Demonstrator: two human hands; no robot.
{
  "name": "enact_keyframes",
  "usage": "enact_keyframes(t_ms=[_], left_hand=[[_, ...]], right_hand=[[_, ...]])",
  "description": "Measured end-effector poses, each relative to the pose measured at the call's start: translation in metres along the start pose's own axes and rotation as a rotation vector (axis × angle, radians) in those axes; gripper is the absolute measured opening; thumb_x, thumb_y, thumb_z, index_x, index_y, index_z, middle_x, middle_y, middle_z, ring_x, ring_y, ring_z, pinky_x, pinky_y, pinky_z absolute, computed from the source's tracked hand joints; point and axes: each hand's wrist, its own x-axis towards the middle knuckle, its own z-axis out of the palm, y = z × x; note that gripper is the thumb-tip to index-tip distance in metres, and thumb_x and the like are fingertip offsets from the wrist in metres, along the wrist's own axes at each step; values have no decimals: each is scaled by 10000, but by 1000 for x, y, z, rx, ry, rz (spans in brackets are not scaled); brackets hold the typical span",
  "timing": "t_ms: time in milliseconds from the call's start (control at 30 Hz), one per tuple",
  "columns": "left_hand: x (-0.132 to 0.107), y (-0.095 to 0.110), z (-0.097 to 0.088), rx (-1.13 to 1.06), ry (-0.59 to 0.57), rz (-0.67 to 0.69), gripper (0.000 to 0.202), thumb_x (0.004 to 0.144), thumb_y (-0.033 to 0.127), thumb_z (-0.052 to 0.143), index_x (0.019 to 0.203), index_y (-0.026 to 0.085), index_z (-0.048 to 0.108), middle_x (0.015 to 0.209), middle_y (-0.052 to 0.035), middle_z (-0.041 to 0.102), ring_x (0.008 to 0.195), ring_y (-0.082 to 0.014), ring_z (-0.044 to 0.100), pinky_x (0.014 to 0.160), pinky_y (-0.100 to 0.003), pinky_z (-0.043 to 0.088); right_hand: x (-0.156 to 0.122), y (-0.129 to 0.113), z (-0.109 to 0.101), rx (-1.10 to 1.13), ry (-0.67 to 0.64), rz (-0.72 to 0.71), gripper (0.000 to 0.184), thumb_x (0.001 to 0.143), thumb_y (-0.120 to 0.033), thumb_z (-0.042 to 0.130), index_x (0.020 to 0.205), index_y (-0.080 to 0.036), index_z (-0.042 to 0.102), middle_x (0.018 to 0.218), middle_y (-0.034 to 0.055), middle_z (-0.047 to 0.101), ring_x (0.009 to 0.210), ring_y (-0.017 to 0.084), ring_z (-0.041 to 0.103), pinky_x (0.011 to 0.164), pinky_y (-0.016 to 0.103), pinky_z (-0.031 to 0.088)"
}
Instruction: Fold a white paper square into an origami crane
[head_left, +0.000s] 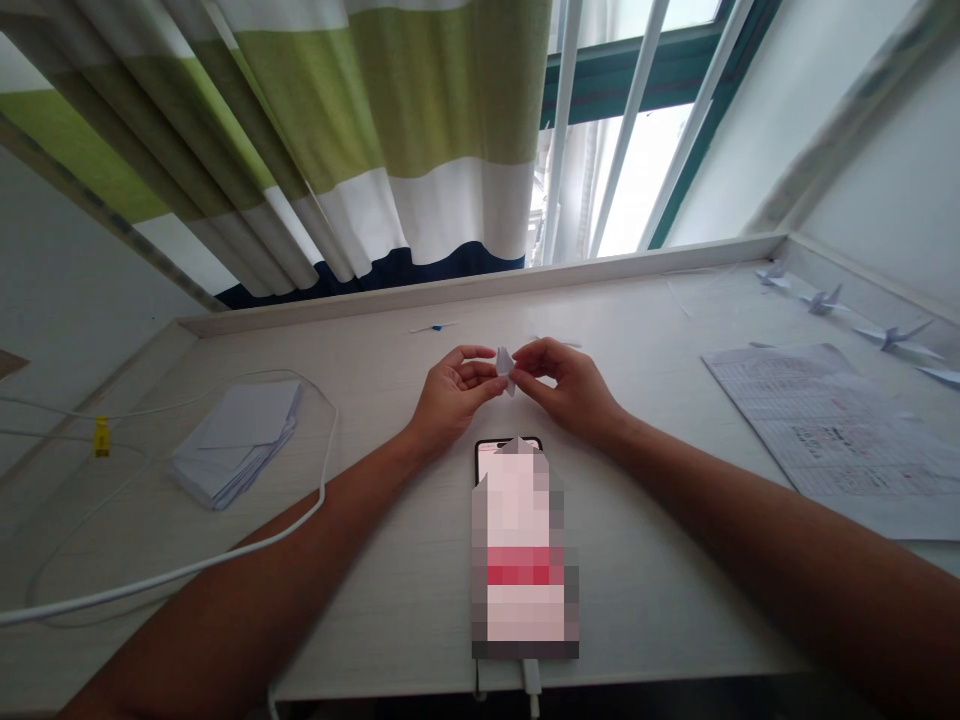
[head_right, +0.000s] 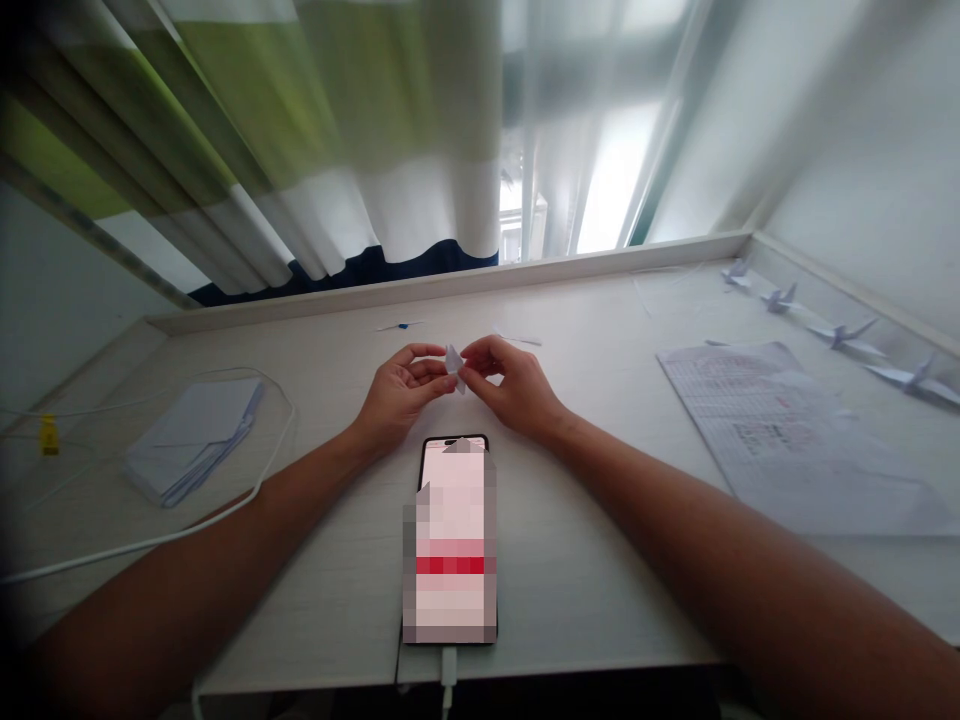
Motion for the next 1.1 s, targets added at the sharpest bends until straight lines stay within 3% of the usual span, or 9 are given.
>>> enact_keyframes(t_ms=[367, 667, 933, 1100], left_hand=[[0, -4, 0, 5, 20, 22, 398, 685, 333, 925, 963, 144, 714, 818, -58, 797, 712, -171, 738, 764, -347, 604], [-2, -3, 3, 55, 60, 49, 419, 662, 365, 934, 936, 152, 700, 766, -38, 777, 686, -164, 725, 738, -332, 597], [-3, -3, 4, 55, 55, 68, 440, 660, 323, 934, 980, 165, 677, 790, -12, 760, 745, -148, 726, 794, -314, 582], [-4, -1, 5, 62, 60, 74, 416, 664, 322, 928, 939, 171, 654, 764, -3, 748, 711, -144, 715, 755, -302, 574]], right_hand=[[0, -4, -3, 11, -32, 36, 253, 875, -411, 759, 997, -197, 698, 905, 61, 746, 830, 207, 729, 818, 406, 636], [0, -2, -2, 52, -31, 86, 242, 856, -368, 772, 1007, -193, 699, 928, 71, 751, 854, 219, 739, 856, 412, 627], [1, 4, -1, 62, -67, 116, 272, 878, -391, 748, 1049, -193, 677, 911, 69, 739, 837, 211, 721, 827, 386, 604], [1, 1, -1, 47, -80, 107, 277, 881, -331, 730, 1117, -210, 650, 849, 39, 728, 781, 196, 698, 777, 361, 582]])
